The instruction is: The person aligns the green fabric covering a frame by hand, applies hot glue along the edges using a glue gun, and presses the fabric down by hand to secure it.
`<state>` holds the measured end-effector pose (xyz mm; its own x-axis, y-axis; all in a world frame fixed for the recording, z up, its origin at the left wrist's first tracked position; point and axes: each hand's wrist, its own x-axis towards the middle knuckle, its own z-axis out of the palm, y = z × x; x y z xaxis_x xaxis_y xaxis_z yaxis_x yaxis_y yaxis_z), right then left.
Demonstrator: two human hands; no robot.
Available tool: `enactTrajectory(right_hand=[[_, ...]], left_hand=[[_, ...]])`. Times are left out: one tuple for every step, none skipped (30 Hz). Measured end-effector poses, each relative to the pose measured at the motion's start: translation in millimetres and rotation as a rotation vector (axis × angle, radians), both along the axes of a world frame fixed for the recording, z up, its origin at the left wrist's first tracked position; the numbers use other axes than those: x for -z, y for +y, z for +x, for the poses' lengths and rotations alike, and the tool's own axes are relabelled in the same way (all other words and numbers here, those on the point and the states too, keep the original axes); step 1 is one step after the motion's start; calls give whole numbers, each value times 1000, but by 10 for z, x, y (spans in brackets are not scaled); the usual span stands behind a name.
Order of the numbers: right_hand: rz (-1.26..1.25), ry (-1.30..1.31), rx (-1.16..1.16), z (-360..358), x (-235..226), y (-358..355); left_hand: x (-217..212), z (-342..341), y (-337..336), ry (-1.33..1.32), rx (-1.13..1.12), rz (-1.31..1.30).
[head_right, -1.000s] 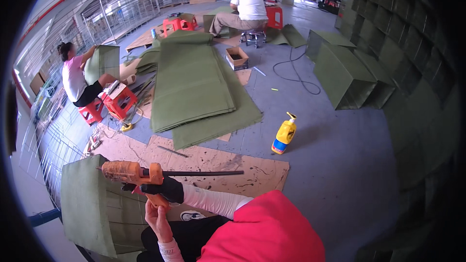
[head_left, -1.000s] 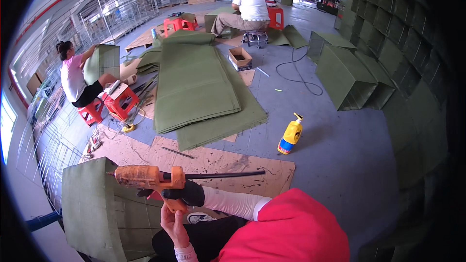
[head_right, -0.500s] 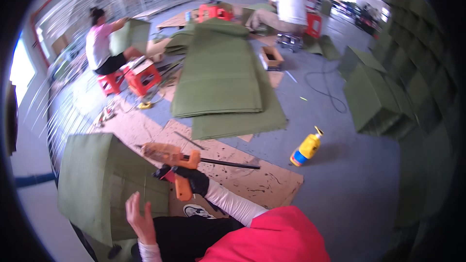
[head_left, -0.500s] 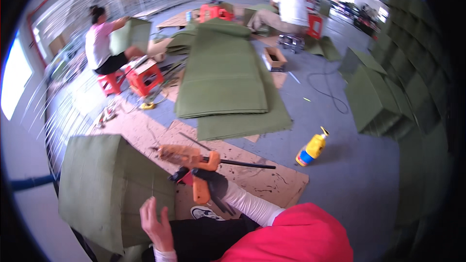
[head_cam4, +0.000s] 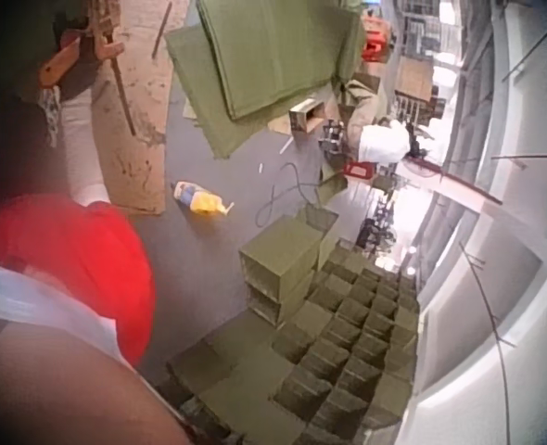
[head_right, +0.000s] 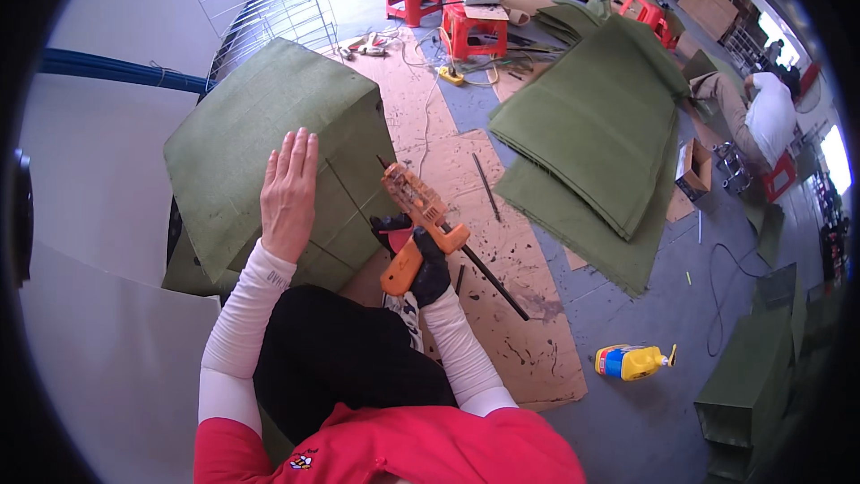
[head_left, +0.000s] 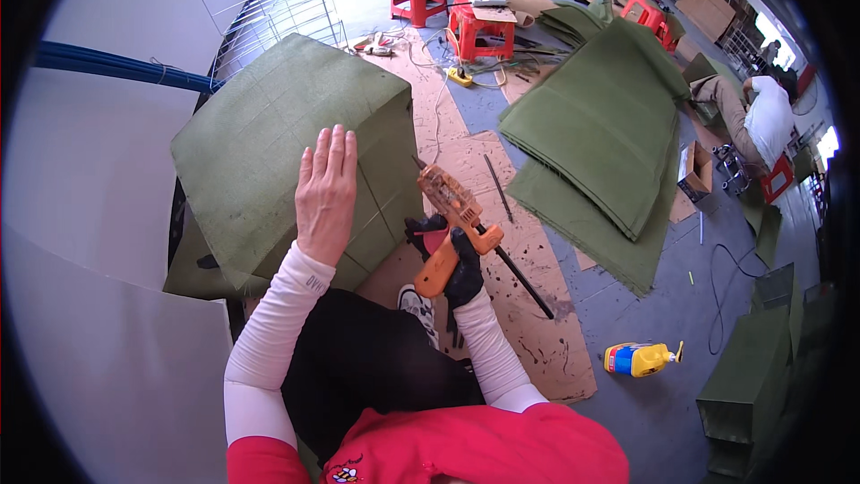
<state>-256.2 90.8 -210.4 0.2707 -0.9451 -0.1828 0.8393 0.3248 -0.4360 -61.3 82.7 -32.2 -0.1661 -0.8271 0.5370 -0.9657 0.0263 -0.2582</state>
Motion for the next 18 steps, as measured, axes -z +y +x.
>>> enactTrajectory(right_hand=[[-58, -18, -4, 13, -33, -33], [-120, -39, -7, 70, -131, -87], [-182, -59, -9, 129, -184, -153], [-206, -74, 18, 190, -218, -263], [-200, -79, 23, 242, -219, -343], [-213, -131, 20, 298, -218, -415], [-225, -185, 13, 358, -228, -457], [-177, -206, 16, 396, -283, -456], [-171, -213, 15, 443, -244, -470], [-151, -230, 8, 477, -233, -495], [-130, -247, -1, 506, -221, -510], [-126, -252, 1, 526, -205, -498], [-123, -260, 7, 536, -305, -450], [-120, -268, 12, 548, -349, -417], [-115, -271, 11, 569, -304, -411], [-77, -229, 21, 587, -231, -416], [-38, -186, 29, 607, -159, -428], [-35, -189, 30, 639, -91, -448]], left_hand=[[57, -47, -47, -5, -2, 12], [49, -58, -105, -5, 11, 23], [48, -64, -162, -4, 25, 34], [26, -62, -258, -52, 28, 41], [44, -79, -330, -58, 32, 46], [70, -100, -403, -96, 45, 31], [106, -112, -459, -135, 52, 15], [133, -124, -503, -154, 51, 24], [156, -132, -521, -160, 49, 29], [160, -157, -550, -187, 38, 18], [164, -169, -577, -214, 25, 6], [173, -167, -607, -218, 27, 10], [184, -156, -638, -209, 30, -1], [193, -142, -664, -200, 33, -12], [195, -119, -680, -203, 32, -7], [178, -107, -695, -205, 57, -29], [156, -100, -704, -207, 82, -50], [129, -99, -709, -209, 82, -47]])
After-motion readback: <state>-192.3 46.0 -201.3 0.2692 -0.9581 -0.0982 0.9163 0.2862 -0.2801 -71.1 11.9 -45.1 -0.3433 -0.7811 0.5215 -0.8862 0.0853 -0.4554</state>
